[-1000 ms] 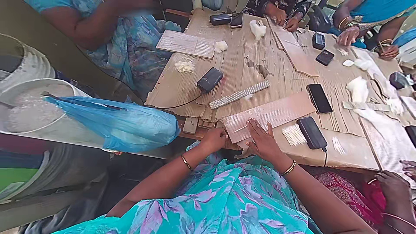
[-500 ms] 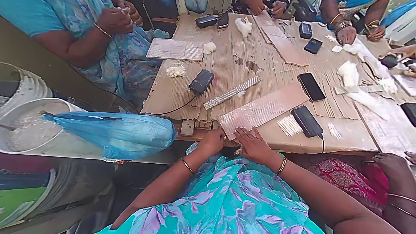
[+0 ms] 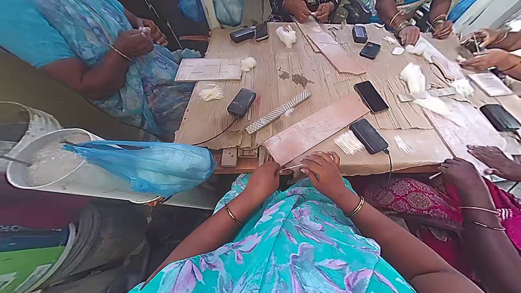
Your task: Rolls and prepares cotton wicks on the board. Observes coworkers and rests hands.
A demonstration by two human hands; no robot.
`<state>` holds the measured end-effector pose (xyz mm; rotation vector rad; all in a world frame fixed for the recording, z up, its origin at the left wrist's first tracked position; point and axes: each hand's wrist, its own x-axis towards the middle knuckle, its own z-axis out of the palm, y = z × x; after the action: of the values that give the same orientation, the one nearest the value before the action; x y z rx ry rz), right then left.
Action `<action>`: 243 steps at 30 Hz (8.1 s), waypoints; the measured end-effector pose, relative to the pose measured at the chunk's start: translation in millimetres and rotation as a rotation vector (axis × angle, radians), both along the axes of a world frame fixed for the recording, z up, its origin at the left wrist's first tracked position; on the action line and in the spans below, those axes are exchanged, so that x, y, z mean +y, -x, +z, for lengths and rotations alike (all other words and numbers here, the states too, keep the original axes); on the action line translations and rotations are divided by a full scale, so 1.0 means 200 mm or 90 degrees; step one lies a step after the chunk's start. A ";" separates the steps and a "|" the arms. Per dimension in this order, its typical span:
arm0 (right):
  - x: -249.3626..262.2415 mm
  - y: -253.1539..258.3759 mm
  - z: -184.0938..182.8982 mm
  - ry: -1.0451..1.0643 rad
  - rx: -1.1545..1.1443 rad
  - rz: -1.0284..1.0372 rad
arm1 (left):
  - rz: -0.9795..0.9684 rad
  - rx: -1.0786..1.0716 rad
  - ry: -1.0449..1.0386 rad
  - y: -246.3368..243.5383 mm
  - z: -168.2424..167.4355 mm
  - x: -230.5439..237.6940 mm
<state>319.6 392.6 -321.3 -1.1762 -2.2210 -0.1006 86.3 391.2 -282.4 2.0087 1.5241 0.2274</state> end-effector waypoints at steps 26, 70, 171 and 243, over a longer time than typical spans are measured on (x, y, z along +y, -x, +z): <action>0.28 -0.50 0.03 0.133 0.055 -0.456 | 0.012 -0.077 -0.083 0.03 -0.08 -0.09; 0.15 0.34 0.04 1.113 0.943 -0.219 | 0.270 -0.219 -0.005 0.16 -0.30 0.50; 0.53 0.25 -0.02 0.209 -0.022 -0.105 | 0.135 -0.063 0.052 0.08 -0.11 0.29; 0.11 -0.04 0.00 0.064 0.004 0.087 | 0.003 -0.046 0.014 0.05 -0.05 0.12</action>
<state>328.2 413.8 -321.8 -1.0717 -2.3173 0.0711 77.0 415.0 -291.6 1.9588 1.4797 0.2799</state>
